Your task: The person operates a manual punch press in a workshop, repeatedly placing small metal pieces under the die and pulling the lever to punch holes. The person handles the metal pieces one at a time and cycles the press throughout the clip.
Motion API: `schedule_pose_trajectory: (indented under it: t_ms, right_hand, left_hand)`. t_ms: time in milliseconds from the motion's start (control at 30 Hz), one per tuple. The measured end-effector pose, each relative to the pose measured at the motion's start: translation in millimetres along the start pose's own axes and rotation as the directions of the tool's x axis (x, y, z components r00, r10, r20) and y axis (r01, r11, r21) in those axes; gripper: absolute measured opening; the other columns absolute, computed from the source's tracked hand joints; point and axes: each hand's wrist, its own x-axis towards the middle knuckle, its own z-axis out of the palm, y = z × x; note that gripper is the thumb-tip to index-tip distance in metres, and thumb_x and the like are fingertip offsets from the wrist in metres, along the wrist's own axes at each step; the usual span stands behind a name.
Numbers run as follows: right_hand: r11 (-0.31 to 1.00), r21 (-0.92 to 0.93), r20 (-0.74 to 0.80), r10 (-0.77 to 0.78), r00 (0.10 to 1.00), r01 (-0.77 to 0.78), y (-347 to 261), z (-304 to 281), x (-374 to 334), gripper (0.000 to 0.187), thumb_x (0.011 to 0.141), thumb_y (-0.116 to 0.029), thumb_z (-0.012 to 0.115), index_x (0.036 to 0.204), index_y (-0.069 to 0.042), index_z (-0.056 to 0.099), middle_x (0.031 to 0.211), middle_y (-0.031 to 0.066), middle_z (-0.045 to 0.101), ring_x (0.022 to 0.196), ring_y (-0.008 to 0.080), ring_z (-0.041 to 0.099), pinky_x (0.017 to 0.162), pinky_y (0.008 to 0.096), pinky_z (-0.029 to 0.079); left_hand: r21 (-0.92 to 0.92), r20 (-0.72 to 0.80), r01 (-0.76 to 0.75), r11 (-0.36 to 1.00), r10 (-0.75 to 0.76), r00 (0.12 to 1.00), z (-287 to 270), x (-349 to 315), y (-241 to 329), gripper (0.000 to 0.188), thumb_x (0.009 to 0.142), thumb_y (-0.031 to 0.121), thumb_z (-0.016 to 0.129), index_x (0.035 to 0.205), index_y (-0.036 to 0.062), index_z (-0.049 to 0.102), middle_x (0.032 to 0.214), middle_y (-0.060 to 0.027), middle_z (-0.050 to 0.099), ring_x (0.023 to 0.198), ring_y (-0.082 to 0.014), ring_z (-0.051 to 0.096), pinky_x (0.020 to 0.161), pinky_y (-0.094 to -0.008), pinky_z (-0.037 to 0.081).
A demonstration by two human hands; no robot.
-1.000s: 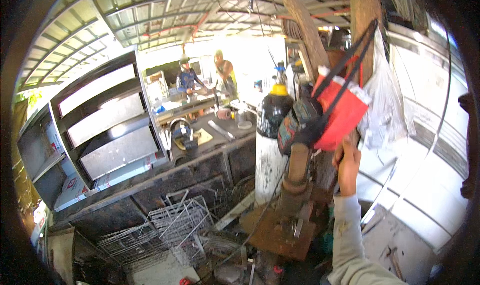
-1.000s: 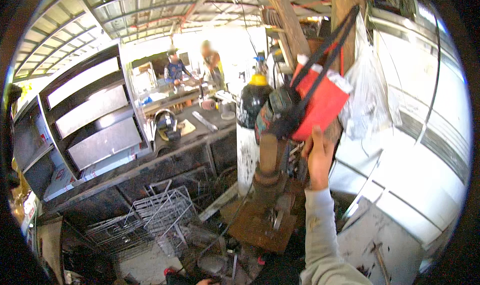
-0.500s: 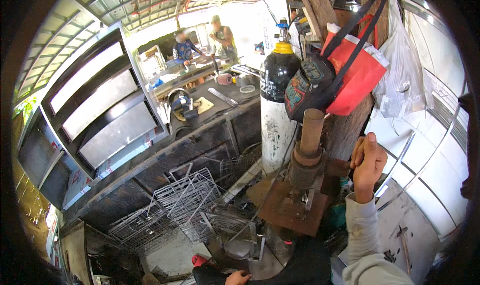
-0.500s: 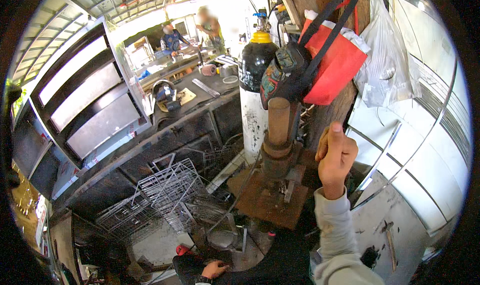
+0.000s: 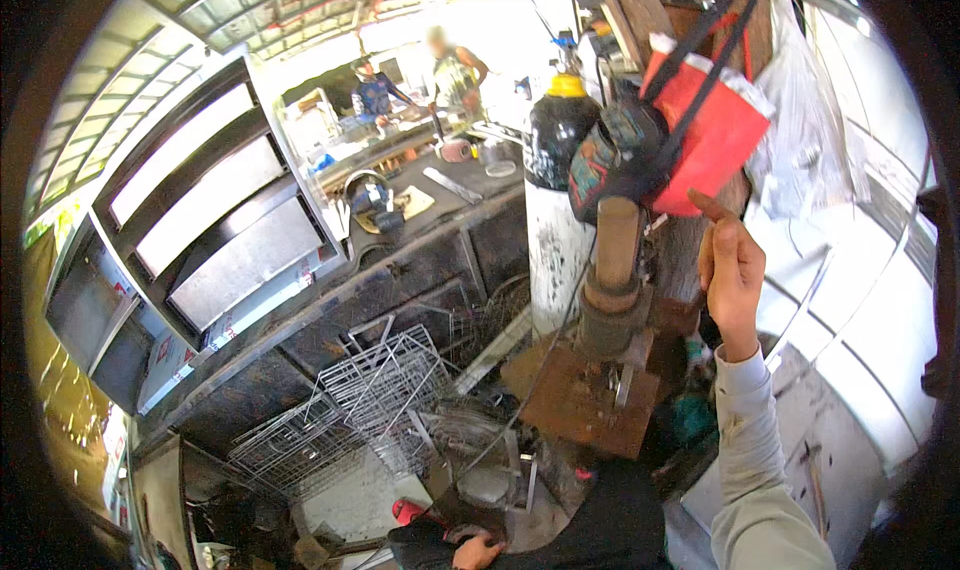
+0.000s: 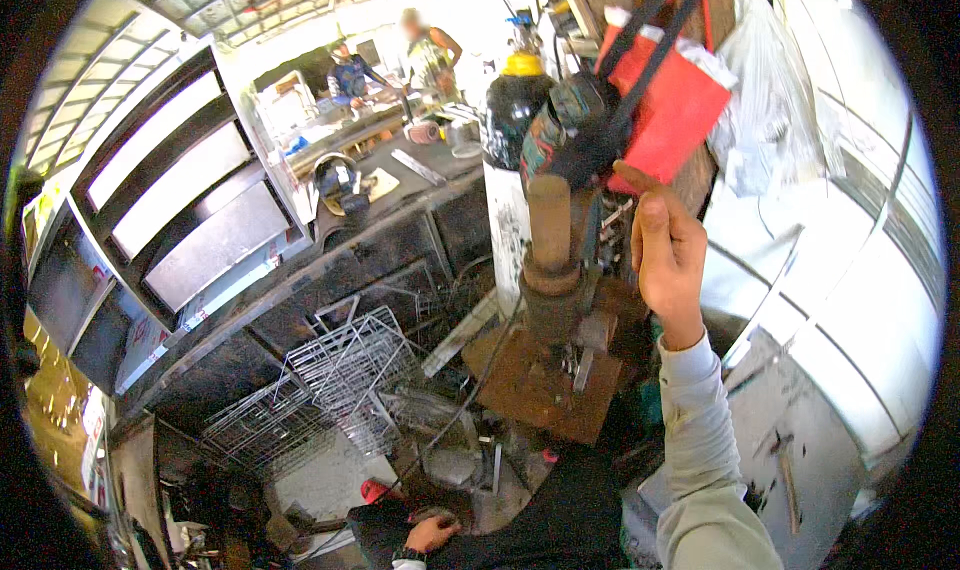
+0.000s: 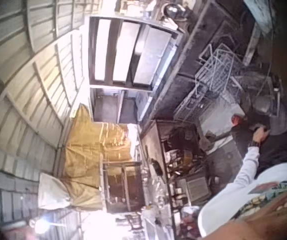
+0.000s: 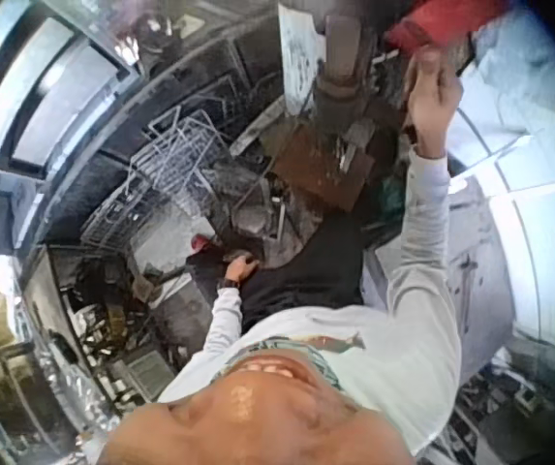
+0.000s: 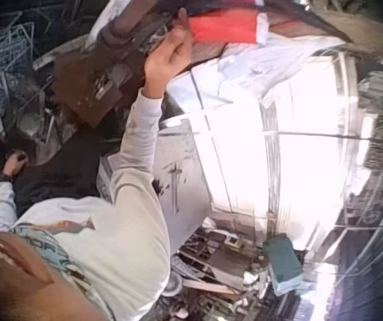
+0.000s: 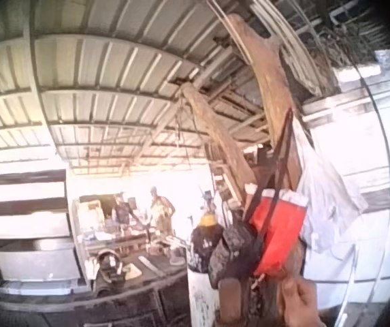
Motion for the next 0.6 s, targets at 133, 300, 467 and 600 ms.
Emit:
schedule_pose_trajectory:
  t_ms: [133,300,467,600]
  right_hand:
    - [0.914,0.148,-0.114,0.395,0.911,-0.378,32,-6,58,0.047,0.103,-0.038,0.044,0.11,0.002,0.068,0.056,0.001,0.052,0.047,0.0088,0.044,0.045,0.0264,0.032]
    - [0.903,0.201,0.14,0.358,0.923,-0.381,20,-11,-7,0.048,0.099,-0.037,0.045,0.071,-0.002,0.062,0.057,0.0083,0.057,0.049,0.014,0.052,0.047,0.0291,0.036]
    - [0.964,0.164,0.136,0.189,0.973,-0.21,7,-9,-12,0.047,0.1,-0.032,0.042,0.08,0.002,0.068,0.055,0.0092,0.057,0.044,0.0126,0.047,0.044,0.028,0.035]
    - [0.964,0.171,-0.05,0.214,0.976,-0.203,29,-11,51,0.043,0.099,-0.029,0.043,0.11,0.001,0.071,0.058,0.0077,0.06,0.044,0.0105,0.047,0.042,0.027,0.034]
  left_hand:
    - [0.015,0.089,-0.002,1.0,0.001,0.996,11,15,10,0.061,0.088,0.062,0.057,0.127,0.016,0.066,0.122,-0.0159,0.067,0.115,-0.0343,0.063,0.097,-0.044,0.049]
    - [0.033,0.034,0.029,0.999,-0.03,0.999,10,0,6,0.064,0.087,0.061,0.059,0.129,0.0132,0.064,0.124,-0.0183,0.066,0.116,-0.0355,0.062,0.098,-0.0456,0.048]
    - [0.032,-0.001,0.009,0.999,-0.009,1.0,19,4,7,0.066,0.088,0.063,0.057,0.128,0.0116,0.064,0.128,-0.021,0.063,0.119,-0.0372,0.06,0.1,-0.0448,0.047]
    - [0.065,0.005,-0.061,0.996,0.061,0.998,21,14,0,0.064,0.088,0.061,0.056,0.123,0.0097,0.067,0.121,-0.0205,0.067,0.113,-0.0392,0.062,0.097,-0.0453,0.049]
